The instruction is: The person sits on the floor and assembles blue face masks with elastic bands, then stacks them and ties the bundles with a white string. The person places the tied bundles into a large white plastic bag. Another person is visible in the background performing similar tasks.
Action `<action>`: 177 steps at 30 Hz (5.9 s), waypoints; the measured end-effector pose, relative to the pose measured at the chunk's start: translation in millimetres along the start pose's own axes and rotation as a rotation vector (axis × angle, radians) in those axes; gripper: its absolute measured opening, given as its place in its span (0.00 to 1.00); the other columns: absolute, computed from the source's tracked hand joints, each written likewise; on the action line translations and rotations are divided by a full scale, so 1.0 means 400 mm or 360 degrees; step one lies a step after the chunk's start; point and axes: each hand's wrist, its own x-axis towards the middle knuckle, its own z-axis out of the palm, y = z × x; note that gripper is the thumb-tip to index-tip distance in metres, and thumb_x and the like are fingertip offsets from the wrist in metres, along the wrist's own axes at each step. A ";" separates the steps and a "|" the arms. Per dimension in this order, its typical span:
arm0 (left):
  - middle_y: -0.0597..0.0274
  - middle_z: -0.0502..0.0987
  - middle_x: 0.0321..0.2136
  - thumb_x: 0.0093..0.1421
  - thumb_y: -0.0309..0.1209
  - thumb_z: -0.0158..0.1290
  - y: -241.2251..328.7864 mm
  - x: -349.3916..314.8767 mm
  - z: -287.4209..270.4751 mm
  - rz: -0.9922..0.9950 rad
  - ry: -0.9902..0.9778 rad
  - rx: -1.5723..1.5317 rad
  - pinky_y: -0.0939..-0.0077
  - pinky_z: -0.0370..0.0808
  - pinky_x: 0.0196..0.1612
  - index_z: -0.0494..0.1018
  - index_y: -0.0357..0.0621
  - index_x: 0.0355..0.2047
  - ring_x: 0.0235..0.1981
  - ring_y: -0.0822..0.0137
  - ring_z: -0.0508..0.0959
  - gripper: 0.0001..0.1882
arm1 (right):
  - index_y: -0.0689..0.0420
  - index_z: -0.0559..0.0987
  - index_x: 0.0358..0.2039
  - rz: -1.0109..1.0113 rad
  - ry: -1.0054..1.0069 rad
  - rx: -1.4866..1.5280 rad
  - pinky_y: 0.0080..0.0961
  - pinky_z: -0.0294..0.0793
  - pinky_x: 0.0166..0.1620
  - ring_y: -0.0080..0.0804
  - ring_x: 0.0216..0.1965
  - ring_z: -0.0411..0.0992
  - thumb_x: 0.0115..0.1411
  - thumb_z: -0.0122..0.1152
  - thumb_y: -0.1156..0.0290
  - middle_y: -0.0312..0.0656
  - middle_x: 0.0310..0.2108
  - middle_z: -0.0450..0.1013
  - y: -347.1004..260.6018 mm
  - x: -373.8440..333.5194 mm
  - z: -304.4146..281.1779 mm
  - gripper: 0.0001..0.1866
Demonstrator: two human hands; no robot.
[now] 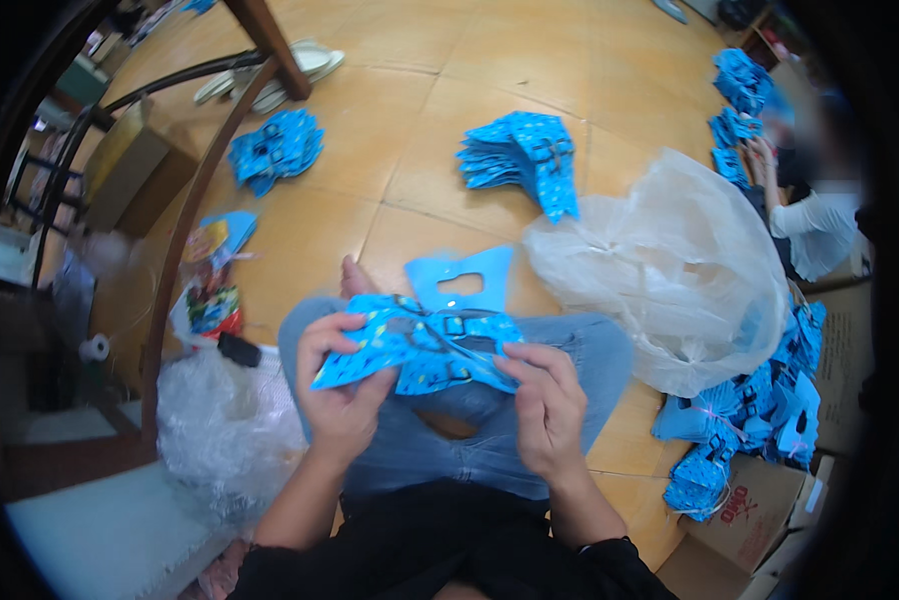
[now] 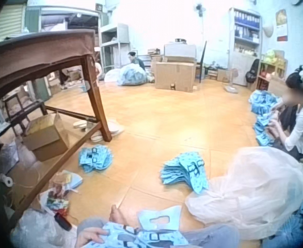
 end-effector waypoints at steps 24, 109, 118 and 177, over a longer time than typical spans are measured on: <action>0.49 0.68 0.56 0.51 0.37 0.62 -0.174 -0.066 0.104 0.0101 -0.1453 0.1329 0.54 0.61 0.61 0.70 0.46 0.53 0.59 0.51 0.67 0.28 | 0.53 0.60 0.61 0.1270 0.0913 0.1533 0.24 0.73 0.39 0.28 0.40 0.71 0.66 0.50 0.71 0.39 0.46 0.70 0.639 0.386 0.022 0.23; 0.55 0.75 0.45 0.62 0.24 0.52 -0.026 0.000 -0.016 -0.0439 -0.0233 -0.0001 0.75 0.67 0.54 0.75 0.35 0.44 0.47 0.67 0.74 0.11 | 0.62 0.76 0.42 0.0318 0.0131 0.0579 0.28 0.69 0.52 0.35 0.49 0.72 0.62 0.56 0.79 0.47 0.44 0.75 0.097 -0.006 -0.054 0.08; 0.55 0.75 0.46 0.63 0.26 0.54 -0.019 0.001 -0.016 -0.0438 -0.0219 -0.0032 0.75 0.68 0.53 0.75 0.35 0.44 0.48 0.67 0.74 0.11 | 0.61 0.74 0.43 0.0316 0.0075 0.0542 0.33 0.66 0.57 0.35 0.52 0.69 0.62 0.54 0.82 0.46 0.47 0.72 0.087 -0.007 -0.057 0.09; 0.66 0.77 0.29 0.65 0.31 0.52 0.000 0.017 -0.019 -0.0301 -0.0255 0.0371 0.83 0.71 0.34 0.74 0.33 0.40 0.29 0.78 0.74 0.11 | 0.56 0.74 0.28 0.1273 0.0226 0.1241 0.12 0.65 0.17 0.18 0.12 0.67 0.68 0.49 0.55 0.36 0.13 0.71 0.080 0.005 -0.045 0.19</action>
